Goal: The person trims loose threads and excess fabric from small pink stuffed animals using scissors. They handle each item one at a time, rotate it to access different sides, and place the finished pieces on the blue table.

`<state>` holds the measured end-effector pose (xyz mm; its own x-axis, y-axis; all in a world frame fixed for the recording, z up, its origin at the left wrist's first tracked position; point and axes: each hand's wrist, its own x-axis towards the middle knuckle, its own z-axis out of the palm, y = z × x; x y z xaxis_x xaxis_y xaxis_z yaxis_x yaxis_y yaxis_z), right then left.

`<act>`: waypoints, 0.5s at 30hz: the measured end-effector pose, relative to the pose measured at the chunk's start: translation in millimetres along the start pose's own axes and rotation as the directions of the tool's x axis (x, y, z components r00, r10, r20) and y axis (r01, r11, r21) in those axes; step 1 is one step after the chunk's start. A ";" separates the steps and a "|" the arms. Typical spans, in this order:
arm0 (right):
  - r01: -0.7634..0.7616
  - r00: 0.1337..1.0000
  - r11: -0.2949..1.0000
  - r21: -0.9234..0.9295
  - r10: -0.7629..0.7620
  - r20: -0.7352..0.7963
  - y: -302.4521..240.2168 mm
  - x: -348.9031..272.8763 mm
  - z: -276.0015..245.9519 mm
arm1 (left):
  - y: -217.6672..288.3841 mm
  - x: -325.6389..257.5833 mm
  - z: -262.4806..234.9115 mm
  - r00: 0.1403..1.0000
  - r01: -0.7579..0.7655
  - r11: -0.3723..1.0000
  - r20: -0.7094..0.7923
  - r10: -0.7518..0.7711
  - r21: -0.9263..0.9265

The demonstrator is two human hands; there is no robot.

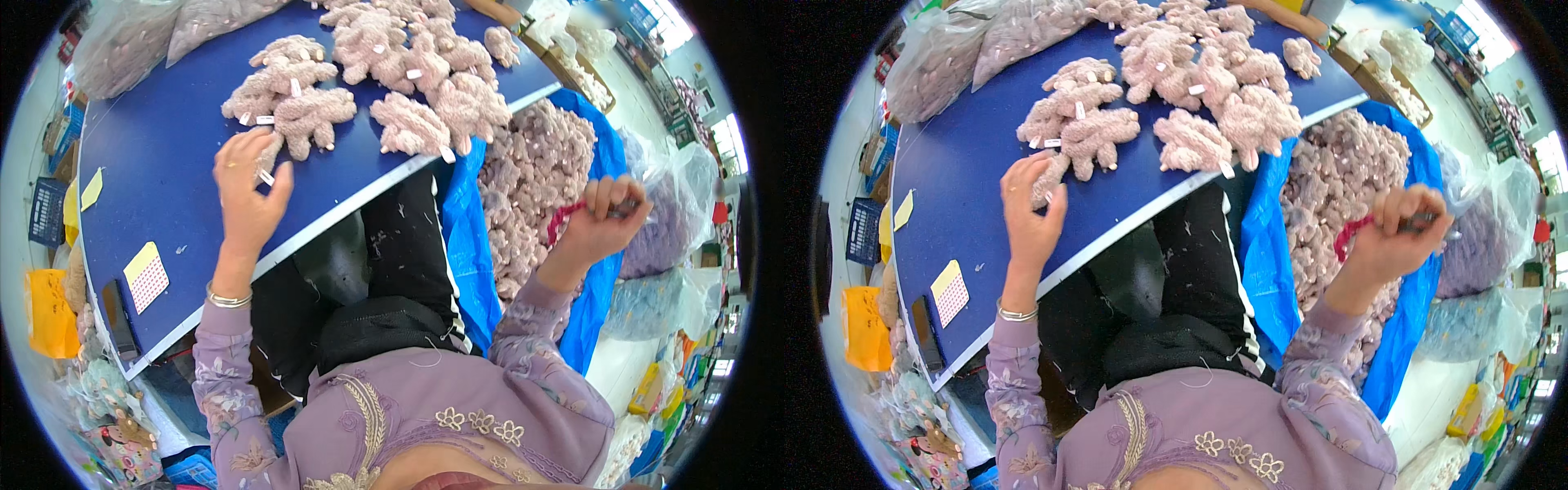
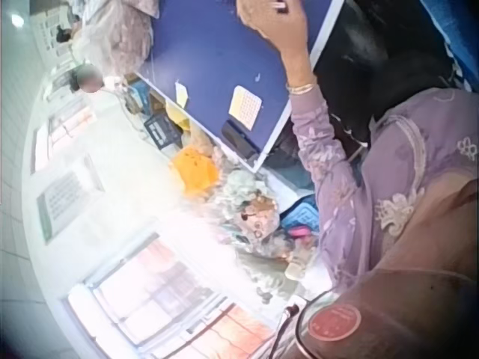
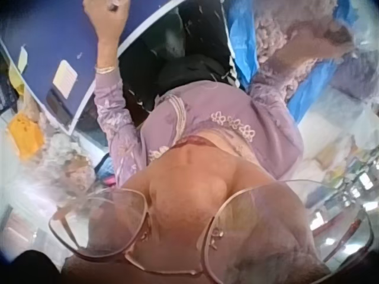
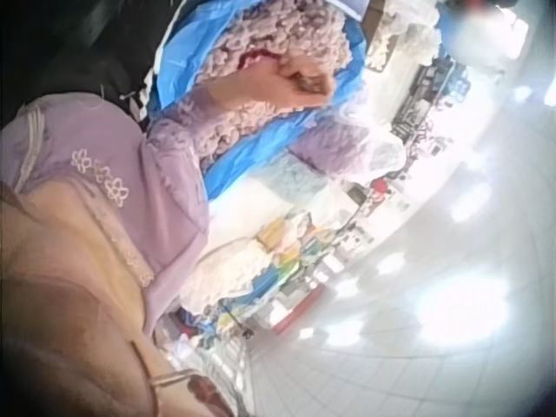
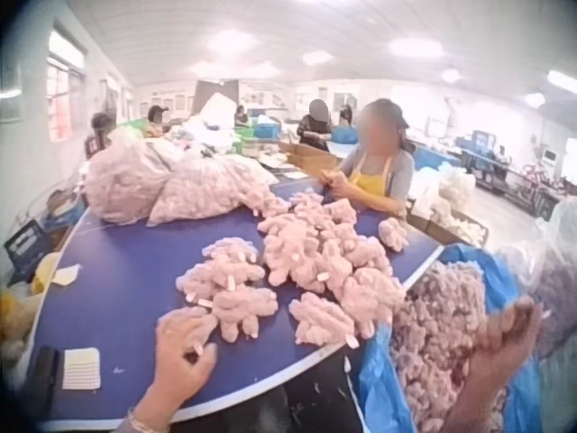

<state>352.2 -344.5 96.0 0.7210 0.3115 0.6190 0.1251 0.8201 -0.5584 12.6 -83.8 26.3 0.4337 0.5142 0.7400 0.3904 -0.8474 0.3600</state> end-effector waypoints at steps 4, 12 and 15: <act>-0.072 0.988 0.989 -0.130 0.053 -0.145 20.2 -7.2 3.9 | 55.5 22.6 52.0 0.971 -0.130 0.981 0.180 0.156 -0.146; -0.319 0.944 0.821 -0.474 0.232 -0.233 30.2 -32.5 -58.5 | 71.7 38.8 159.7 0.895 -0.179 0.984 0.418 0.154 0.022; -0.505 0.860 0.609 -0.612 0.294 -0.417 64.7 -44.2 -92.9 | 78.3 38.1 152.5 0.881 -0.157 0.984 0.439 0.177 -0.081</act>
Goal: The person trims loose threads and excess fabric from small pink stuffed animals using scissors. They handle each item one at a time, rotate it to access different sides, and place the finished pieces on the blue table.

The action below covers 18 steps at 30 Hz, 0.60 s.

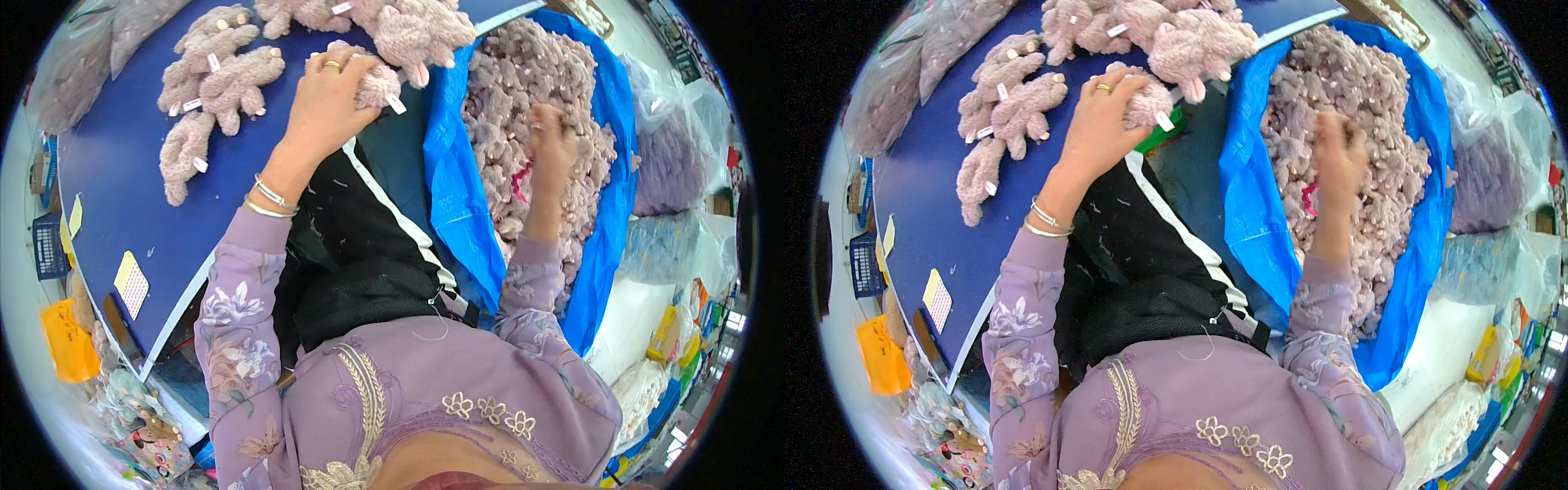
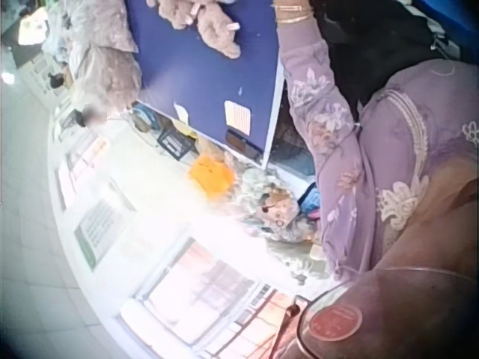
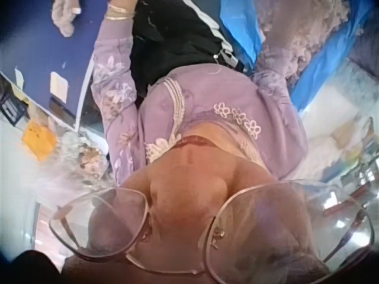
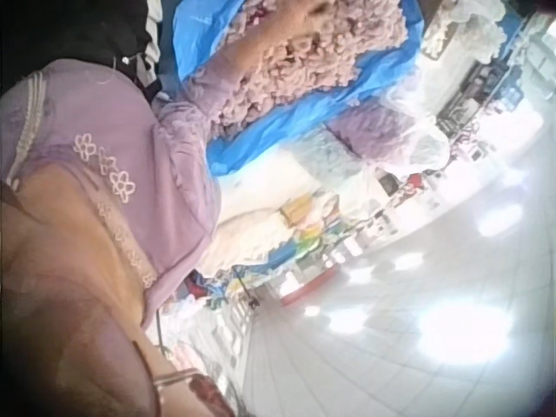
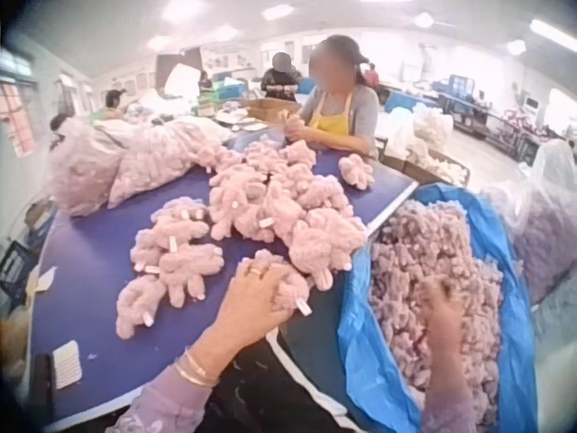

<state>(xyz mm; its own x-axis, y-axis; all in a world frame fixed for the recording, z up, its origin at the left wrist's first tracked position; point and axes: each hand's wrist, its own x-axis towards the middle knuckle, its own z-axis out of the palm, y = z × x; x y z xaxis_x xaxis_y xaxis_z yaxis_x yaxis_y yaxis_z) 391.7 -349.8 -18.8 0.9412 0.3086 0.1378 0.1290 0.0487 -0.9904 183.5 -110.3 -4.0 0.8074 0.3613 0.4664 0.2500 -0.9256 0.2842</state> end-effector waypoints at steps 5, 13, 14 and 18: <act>0.046 0.927 0.602 -0.797 0.272 0.258 233.7 -7.8 -22.9 | 0.2 -12.9 -11.1 0.995 0.077 0.990 -0.057 -0.084 -0.122; -0.055 0.967 0.513 -0.857 0.240 0.082 288.4 22.1 -198.3 | -12.5 -33.9 -46.8 0.784 0.384 0.306 0.132 -0.607 -0.871; -0.083 0.955 0.537 -0.839 0.282 0.087 277.4 28.3 -195.9 | -5.5 -36.9 -49.8 0.773 0.266 0.201 0.083 -0.629 -0.943; -0.169 0.935 0.604 -0.779 0.348 0.066 243.2 32.3 -195.3 | 14.4 -58.4 -49.2 0.752 0.176 -0.041 0.161 -0.639 -0.984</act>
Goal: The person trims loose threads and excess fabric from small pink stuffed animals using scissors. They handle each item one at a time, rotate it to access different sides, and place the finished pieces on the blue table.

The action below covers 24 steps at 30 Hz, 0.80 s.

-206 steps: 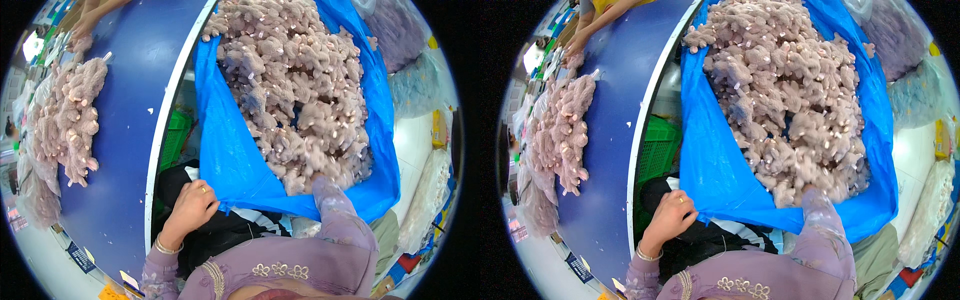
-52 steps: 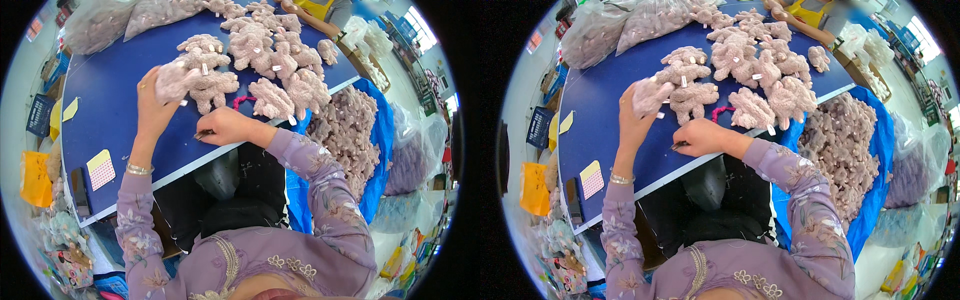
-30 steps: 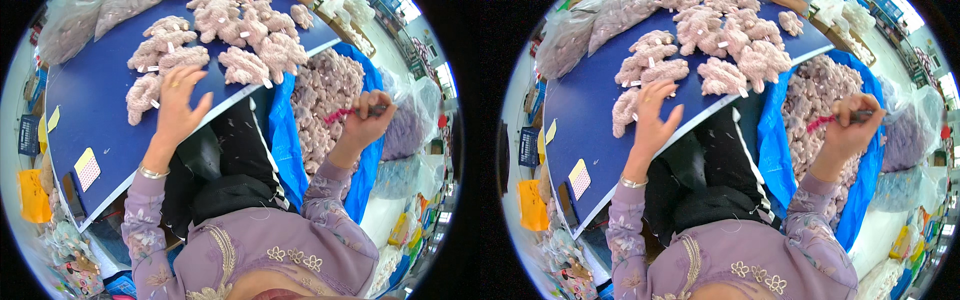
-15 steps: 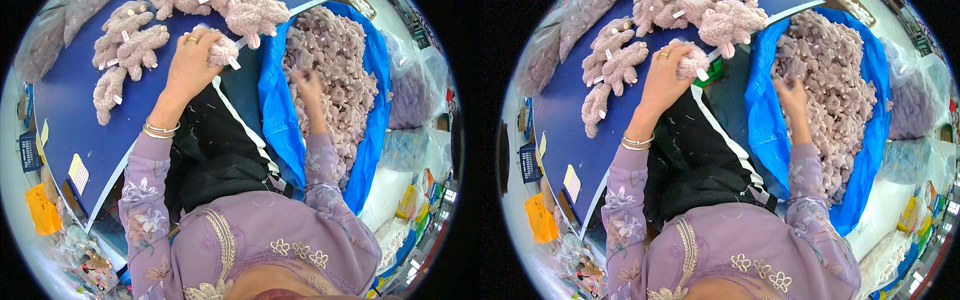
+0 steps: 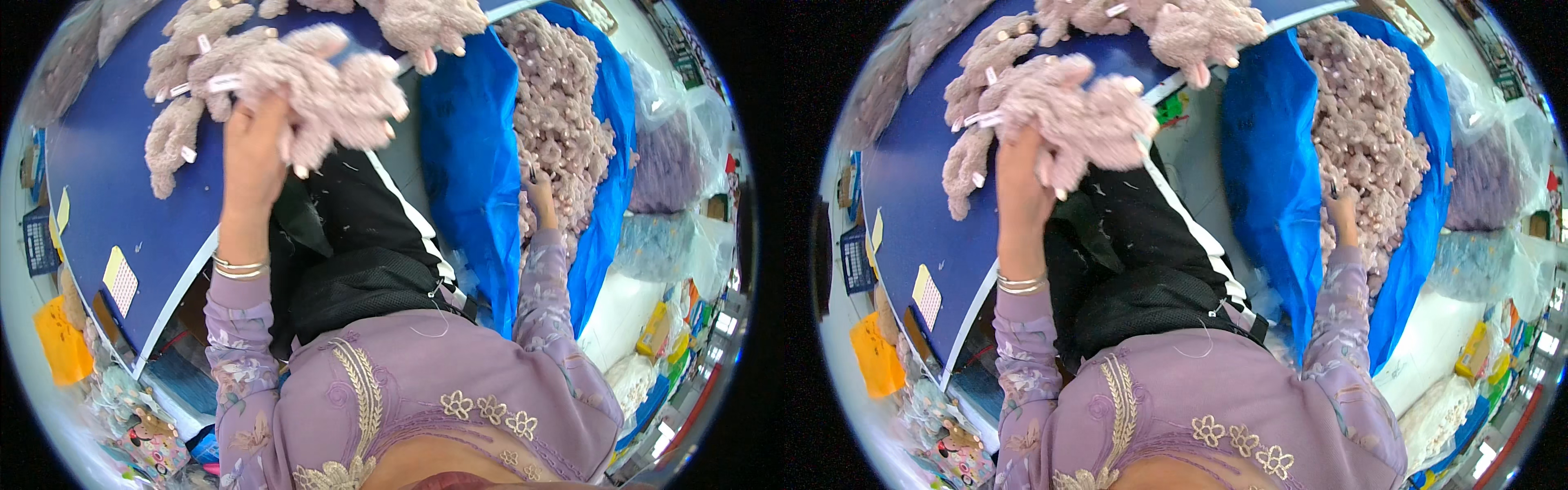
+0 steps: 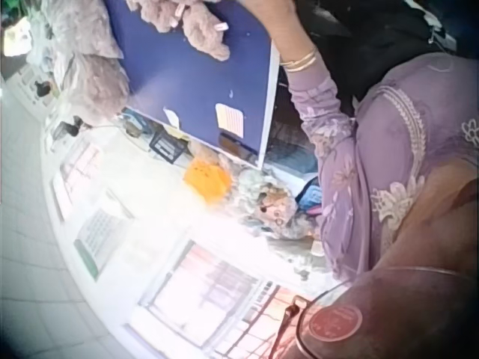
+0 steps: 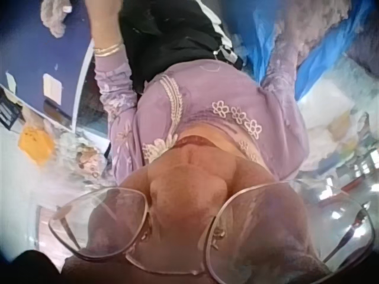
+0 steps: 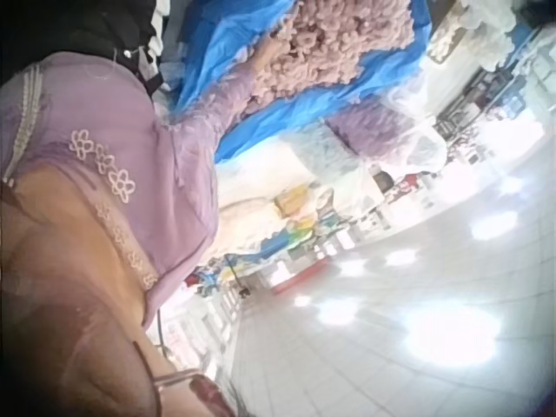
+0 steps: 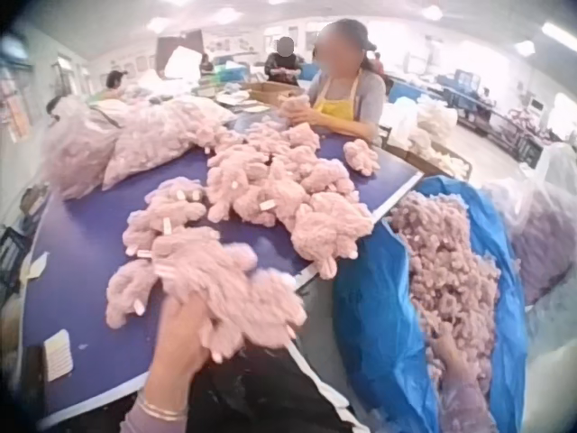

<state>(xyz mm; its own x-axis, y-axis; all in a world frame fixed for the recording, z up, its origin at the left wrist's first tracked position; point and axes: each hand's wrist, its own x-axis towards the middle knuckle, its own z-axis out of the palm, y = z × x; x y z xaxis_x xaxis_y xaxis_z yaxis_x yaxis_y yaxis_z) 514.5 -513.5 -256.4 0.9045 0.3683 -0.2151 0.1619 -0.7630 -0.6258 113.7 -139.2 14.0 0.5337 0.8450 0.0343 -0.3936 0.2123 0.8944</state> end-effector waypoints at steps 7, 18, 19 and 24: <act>0.141 0.917 0.894 0.425 -0.279 0.285 -273.5 -120.3 -4.5 | -28.7 -46.0 -11.7 0.961 0.241 0.971 0.138 -0.238 -0.001; 0.143 0.596 0.630 0.763 -0.671 0.441 -368.9 -220.7 47.2 | -21.9 -88.4 -38.3 0.991 0.097 0.967 -0.070 -0.116 -0.234; 0.151 0.601 0.610 0.778 -0.682 0.418 -367.6 -219.6 51.4 | -19.3 -89.5 -42.1 0.989 0.080 0.955 -0.095 -0.111 -0.287; 0.105 0.623 0.565 0.818 -0.679 0.388 -373.3 -226.4 51.1 | -30.4 -98.5 -59.3 0.994 0.037 0.918 -0.078 -0.074 -0.396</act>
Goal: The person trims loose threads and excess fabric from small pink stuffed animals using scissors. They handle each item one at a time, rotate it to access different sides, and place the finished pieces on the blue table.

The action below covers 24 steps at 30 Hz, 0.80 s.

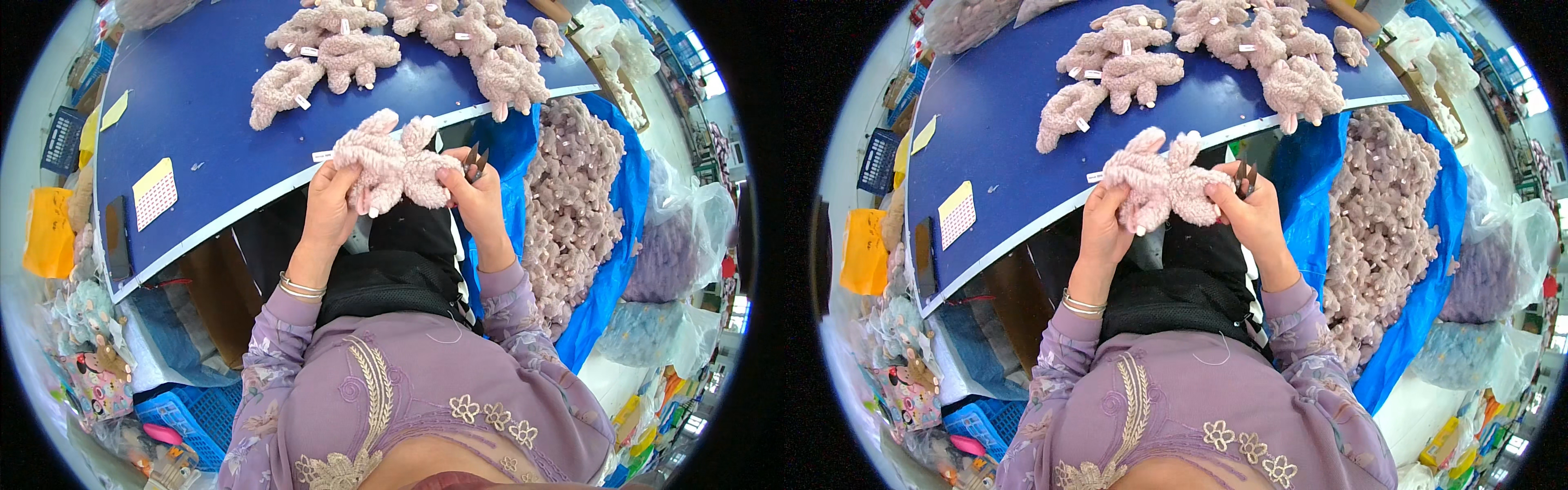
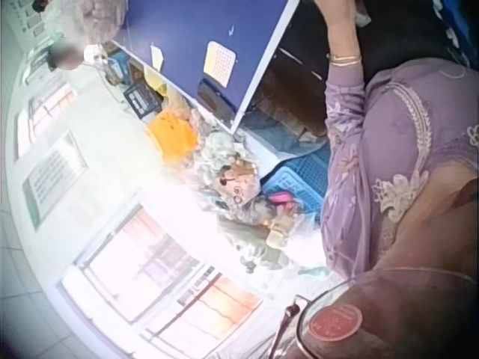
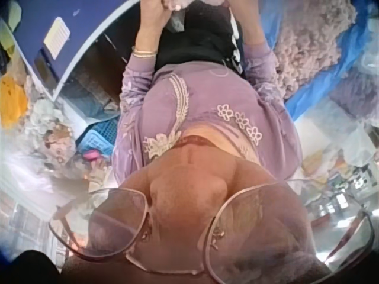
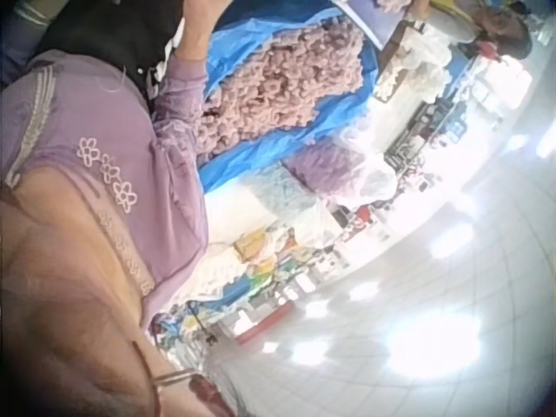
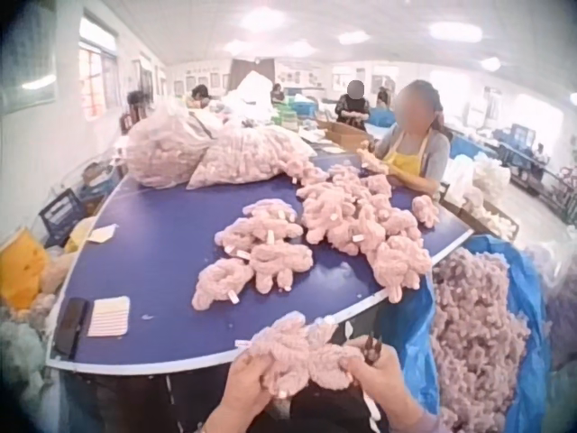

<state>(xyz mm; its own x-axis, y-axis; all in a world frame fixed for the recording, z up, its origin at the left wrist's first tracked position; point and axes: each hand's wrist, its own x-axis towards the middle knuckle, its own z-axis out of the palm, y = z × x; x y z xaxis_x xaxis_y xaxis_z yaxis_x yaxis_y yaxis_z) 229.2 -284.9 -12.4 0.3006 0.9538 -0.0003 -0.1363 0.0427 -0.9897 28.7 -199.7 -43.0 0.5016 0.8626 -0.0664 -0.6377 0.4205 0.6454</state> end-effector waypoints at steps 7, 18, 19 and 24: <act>-0.047 0.990 0.964 0.263 0.009 0.143 -10.8 -1.7 -0.9 | 9.3 11.7 5.8 0.937 -0.299 0.929 0.249 0.243 0.218; -0.211 0.890 0.972 -0.104 0.235 0.391 -11.7 8.2 17.9 | 31.0 20.1 4.4 0.836 -0.365 0.890 0.517 0.183 0.274; -0.226 0.849 0.974 -0.004 0.199 0.489 -5.7 10.0 21.1 | 32.0 20.6 5.9 0.845 -0.353 0.881 0.511 0.157 0.314; 0.038 0.984 0.998 -0.055 -0.028 0.174 -8.1 13.8 35.6 | 29.5 21.2 14.4 0.984 -0.010 1.000 0.179 0.014 -0.023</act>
<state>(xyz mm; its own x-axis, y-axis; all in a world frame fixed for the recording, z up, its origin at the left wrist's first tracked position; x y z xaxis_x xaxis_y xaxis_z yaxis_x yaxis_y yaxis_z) 200.8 -261.5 0.6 0.1356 0.9894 0.0524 -0.0722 0.0626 -0.9954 28.9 -173.1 -14.4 0.5891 0.8041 0.0801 -0.6563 0.4182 0.6280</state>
